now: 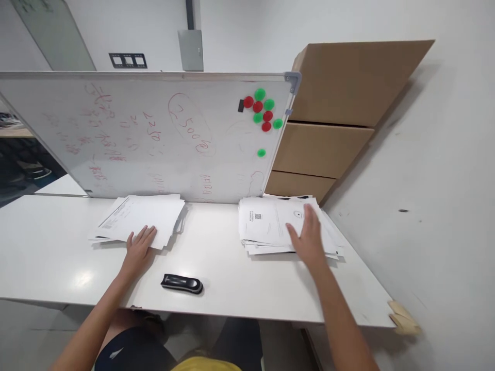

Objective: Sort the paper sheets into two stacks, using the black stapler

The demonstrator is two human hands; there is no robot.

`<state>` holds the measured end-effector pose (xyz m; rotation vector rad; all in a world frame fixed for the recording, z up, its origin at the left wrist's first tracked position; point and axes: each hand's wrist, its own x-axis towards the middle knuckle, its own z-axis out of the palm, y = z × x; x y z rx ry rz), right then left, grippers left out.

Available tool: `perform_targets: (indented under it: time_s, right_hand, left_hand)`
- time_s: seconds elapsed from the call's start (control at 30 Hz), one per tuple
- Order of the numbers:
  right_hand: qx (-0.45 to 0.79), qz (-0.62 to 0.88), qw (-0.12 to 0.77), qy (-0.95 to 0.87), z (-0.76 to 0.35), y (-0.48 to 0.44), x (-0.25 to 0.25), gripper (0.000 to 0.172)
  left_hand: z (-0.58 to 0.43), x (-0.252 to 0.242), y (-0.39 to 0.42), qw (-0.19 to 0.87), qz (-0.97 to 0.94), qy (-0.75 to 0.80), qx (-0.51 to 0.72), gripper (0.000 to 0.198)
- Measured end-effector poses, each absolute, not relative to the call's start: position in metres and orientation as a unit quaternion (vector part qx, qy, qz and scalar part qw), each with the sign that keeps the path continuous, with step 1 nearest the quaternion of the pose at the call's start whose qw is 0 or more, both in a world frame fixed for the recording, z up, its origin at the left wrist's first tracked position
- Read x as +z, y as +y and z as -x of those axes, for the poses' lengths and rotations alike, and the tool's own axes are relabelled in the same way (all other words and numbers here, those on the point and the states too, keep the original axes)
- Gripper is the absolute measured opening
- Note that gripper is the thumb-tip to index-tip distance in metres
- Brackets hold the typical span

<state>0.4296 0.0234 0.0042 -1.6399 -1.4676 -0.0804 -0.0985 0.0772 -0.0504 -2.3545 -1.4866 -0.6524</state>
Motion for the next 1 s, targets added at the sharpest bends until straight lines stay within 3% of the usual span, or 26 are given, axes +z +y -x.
perform_targets:
  time_s: [0.1,0.2,0.3,0.47,0.63,0.8,1.0]
  right_hand:
    - [0.250,0.580,0.548,-0.548,-0.351,0.006,-0.005,0.071]
    - [0.529,0.489,0.519,-0.461,-0.278,-0.008,-0.012,0.057]
    - [0.669,0.410,0.499,-0.368,-0.228,-0.010,-0.011,0.046]
    - [0.650,0.397,0.559,-0.328,-0.205,0.003,-0.021,0.047]
    - [0.600,0.468,0.552,-0.341,-0.234,0.011,-0.046,0.042]
    - [0.567,0.476,0.574,-0.351,-0.262,0.019,-0.048,0.038]
    - [0.530,0.473,0.599,-0.370,-0.271,0.027,-0.047,0.037]
  left_hand:
    - [0.084,-0.044,0.070,0.180,0.834,-0.447,-0.268,0.054]
    - [0.047,-0.032,0.053,0.220,0.850,-0.371,-0.303,0.046]
    - [0.004,-0.020,0.032,0.201,0.888,-0.288,-0.297,0.041]
    - [-0.018,-0.014,0.015,0.105,0.947,-0.231,-0.198,0.050]
    - [0.044,-0.027,0.033,-0.001,0.867,-0.472,-0.161,0.080]
    - [0.091,-0.031,0.053,-0.153,0.693,-0.637,-0.299,0.072]
    - [0.071,-0.019,0.046,-0.383,0.515,-0.588,-0.492,0.051]
